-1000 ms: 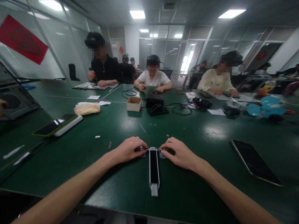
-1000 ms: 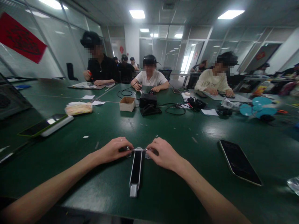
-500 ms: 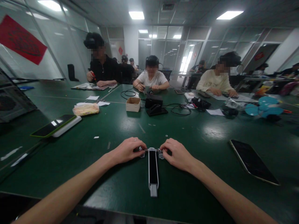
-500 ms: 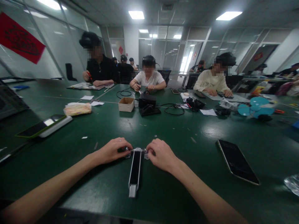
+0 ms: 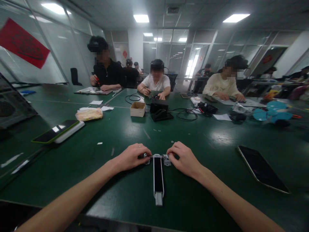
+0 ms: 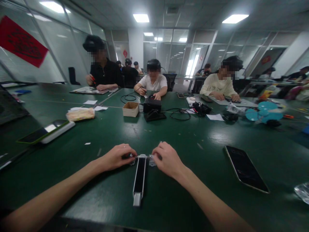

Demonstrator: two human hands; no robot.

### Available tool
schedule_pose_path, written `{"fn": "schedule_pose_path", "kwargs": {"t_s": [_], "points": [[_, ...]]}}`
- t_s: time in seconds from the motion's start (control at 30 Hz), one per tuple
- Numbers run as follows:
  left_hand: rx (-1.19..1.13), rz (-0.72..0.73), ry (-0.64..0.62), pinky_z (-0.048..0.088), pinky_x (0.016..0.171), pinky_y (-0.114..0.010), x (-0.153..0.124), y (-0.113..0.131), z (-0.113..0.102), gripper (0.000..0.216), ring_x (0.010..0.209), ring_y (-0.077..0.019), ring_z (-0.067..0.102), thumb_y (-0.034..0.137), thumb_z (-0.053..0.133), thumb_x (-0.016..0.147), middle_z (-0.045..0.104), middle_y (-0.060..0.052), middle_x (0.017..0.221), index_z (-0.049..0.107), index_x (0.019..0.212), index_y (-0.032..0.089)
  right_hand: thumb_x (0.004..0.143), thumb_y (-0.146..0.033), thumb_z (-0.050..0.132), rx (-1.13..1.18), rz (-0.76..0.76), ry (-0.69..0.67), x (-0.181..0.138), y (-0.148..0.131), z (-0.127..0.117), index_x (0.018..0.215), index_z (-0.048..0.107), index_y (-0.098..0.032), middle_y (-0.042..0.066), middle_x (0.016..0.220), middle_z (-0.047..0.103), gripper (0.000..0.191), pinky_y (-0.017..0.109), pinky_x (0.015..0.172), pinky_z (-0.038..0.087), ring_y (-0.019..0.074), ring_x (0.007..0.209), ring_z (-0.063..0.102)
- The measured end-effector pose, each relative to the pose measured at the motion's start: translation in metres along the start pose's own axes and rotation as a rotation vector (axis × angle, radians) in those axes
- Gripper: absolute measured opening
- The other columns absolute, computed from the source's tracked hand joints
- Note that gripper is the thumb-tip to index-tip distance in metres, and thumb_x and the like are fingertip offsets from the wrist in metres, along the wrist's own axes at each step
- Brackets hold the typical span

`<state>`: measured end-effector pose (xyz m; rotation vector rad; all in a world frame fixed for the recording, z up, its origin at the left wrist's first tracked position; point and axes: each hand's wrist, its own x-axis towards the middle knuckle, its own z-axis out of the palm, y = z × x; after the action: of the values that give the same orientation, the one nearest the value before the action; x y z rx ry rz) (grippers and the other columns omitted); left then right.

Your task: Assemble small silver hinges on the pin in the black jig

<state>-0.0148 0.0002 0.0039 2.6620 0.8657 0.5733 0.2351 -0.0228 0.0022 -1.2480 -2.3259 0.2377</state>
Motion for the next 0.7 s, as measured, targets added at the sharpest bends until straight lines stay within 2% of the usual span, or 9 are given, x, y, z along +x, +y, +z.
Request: {"fn": "schedule_pose_path", "kwargs": {"t_s": [0.13, 0.3, 0.47, 0.6, 0.7], "points": [[-0.005, -0.008, 0.002, 0.043, 0.073, -0.027, 0.000, -0.001, 0.001, 0.011, 0.079, -0.0150, 0.057, 0.016, 0.060, 0.085, 0.064, -0.001, 0.084, 0.063, 0.096, 0.018, 0.085, -0.013, 0.051, 0.016, -0.007, -0.080, 0.001, 0.000, 0.000, 0.084, 0.068, -0.015, 0.006, 0.085, 0.061, 0.017, 0.031, 0.067, 0.048, 0.0168, 0.077, 0.055], [0.000, -0.022, -0.017, 0.043, 0.071, -0.026, 0.000, 0.000, 0.000, 0.011, 0.078, -0.0149, 0.057, 0.018, 0.059, 0.086, 0.064, -0.002, 0.084, 0.063, 0.096, 0.018, 0.084, -0.010, 0.051, 0.019, -0.014, 0.020, 0.001, 0.001, -0.002, 0.080, 0.067, -0.016, 0.006, 0.083, 0.061, 0.018, 0.031, 0.069, 0.047, 0.0169, 0.078, 0.055], [0.014, -0.028, -0.014, 0.042, 0.070, -0.026, 0.001, 0.002, -0.001, 0.011, 0.076, -0.0146, 0.057, 0.018, 0.059, 0.086, 0.064, -0.001, 0.082, 0.064, 0.095, 0.018, 0.083, -0.011, 0.052, 0.071, -0.016, -0.082, 0.001, 0.004, 0.000, 0.081, 0.067, -0.016, 0.005, 0.083, 0.061, 0.016, 0.029, 0.066, 0.047, 0.0154, 0.076, 0.055], [0.032, -0.010, -0.013, 0.043, 0.070, -0.027, 0.000, 0.002, -0.001, 0.010, 0.078, -0.0152, 0.058, 0.019, 0.058, 0.086, 0.064, -0.001, 0.083, 0.063, 0.095, 0.019, 0.086, -0.015, 0.049, 0.051, 0.022, 0.058, 0.004, 0.020, -0.002, 0.086, 0.067, -0.016, 0.007, 0.087, 0.061, 0.018, 0.034, 0.073, 0.049, 0.0179, 0.082, 0.056], [0.063, 0.003, -0.005, 0.044, 0.073, -0.028, -0.001, 0.004, -0.001, 0.011, 0.079, -0.0161, 0.059, 0.020, 0.057, 0.087, 0.065, -0.002, 0.086, 0.062, 0.096, 0.018, 0.089, -0.020, 0.048, 0.000, 0.081, 0.153, 0.005, 0.036, -0.002, 0.100, 0.065, -0.016, 0.009, 0.096, 0.060, 0.021, 0.038, 0.082, 0.048, 0.0205, 0.091, 0.055]]}}
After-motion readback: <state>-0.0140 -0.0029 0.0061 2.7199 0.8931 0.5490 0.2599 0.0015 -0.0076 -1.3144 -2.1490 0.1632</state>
